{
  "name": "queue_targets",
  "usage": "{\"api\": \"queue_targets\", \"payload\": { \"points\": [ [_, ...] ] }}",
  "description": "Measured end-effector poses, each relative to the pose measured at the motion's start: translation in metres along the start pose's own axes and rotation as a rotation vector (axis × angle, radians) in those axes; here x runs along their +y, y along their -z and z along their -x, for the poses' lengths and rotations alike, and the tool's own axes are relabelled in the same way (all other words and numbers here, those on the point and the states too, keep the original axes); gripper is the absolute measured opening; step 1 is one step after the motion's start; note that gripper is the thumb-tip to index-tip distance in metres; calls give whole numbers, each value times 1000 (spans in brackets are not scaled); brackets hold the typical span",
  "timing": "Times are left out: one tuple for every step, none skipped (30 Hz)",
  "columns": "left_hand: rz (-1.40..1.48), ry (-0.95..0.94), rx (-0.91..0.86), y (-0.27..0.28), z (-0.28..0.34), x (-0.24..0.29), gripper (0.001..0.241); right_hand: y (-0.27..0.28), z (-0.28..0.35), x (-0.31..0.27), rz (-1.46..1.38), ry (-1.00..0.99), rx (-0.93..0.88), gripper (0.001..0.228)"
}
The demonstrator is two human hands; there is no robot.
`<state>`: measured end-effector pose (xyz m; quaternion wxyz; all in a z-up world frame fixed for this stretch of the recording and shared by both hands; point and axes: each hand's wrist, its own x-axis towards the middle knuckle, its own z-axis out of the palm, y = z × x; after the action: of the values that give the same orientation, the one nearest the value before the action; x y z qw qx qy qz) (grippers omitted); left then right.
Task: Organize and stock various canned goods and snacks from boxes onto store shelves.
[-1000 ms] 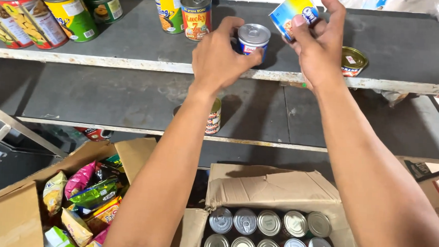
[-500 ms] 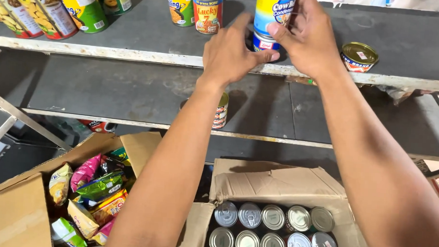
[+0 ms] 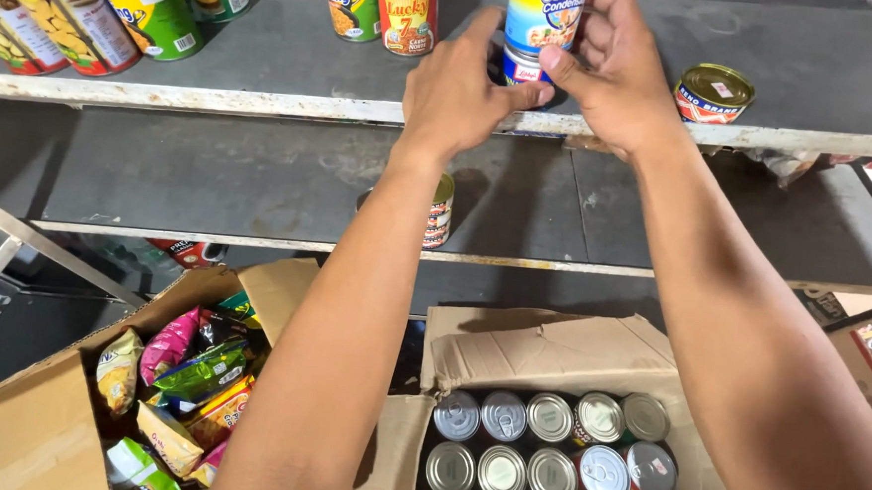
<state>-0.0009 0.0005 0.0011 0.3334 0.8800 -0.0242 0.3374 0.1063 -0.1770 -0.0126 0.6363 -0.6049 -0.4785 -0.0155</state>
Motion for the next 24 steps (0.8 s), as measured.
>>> {"api": "queue_targets", "payload": {
  "points": [
    [0,-1,-3,1,0,0,71,0,0,1,0,-1,3,56],
    [-7,10,-12,0,1,0,72,0,2,1,-7,-5,1,58],
    [-15,22,-22,0,1,1,74,0,4,2,-14,-8,-1,59],
    [-14,20,-23,-1,0,-1,74,2,2,4,-13,-8,1,59],
    [-6,-7,-8,-2,-1,-3,75,4,1,7,-3,8,3,59],
    [2,-28,3,-3,1,-6,75,4,1,11,3,19,4,59],
    [2,-24,-1,-3,2,-8,75,1,3,9,1,14,5,59],
    [9,-31,13,-4,1,-9,74,0,3,8,32,9,2,56],
    [16,-39,28,-5,0,-9,73,-2,3,6,63,3,-1,54],
    [18,-41,27,-5,-1,-9,73,-2,3,3,66,4,1,54],
    [-15,-25,14,-4,-1,-8,72,-2,2,0,87,-2,-9,52],
    [-48,-6,-1,-4,0,-8,71,-3,2,-2,106,-11,-21,50],
    [-47,-5,-2,-3,1,-7,71,-4,3,-2,106,-13,-20,50],
    [-24,10,-10,0,1,-5,70,-4,2,-3,119,-7,-32,49],
    [-2,24,-18,2,1,-4,69,-5,1,-4,133,-2,-43,48],
    [-3,22,-15,2,0,-4,69,-6,0,-6,133,2,-44,48],
    [4,10,-4,1,-1,-5,68,-7,-1,-8,132,-15,-38,47],
    [12,0,5,-1,-1,-6,68,-8,0,-9,129,-35,-32,47],
    [12,0,6,-1,-1,-5,68,-7,-1,-9,129,-35,-33,47],
    [5,10,0,-1,-1,-4,68,-6,-1,-8,117,-45,-31,47],
    [-2,20,-5,-1,0,-3,69,-5,-1,-7,105,-55,-28,47],
    [-5,22,-2,-1,0,-3,69,-4,-1,-5,103,-53,-32,47],
    [-3,24,-1,-1,0,-3,68,-3,-1,-3,111,-33,-37,48],
    [-1,26,2,-1,0,-3,68,-2,-2,0,119,-11,-45,49]
  ]
}}
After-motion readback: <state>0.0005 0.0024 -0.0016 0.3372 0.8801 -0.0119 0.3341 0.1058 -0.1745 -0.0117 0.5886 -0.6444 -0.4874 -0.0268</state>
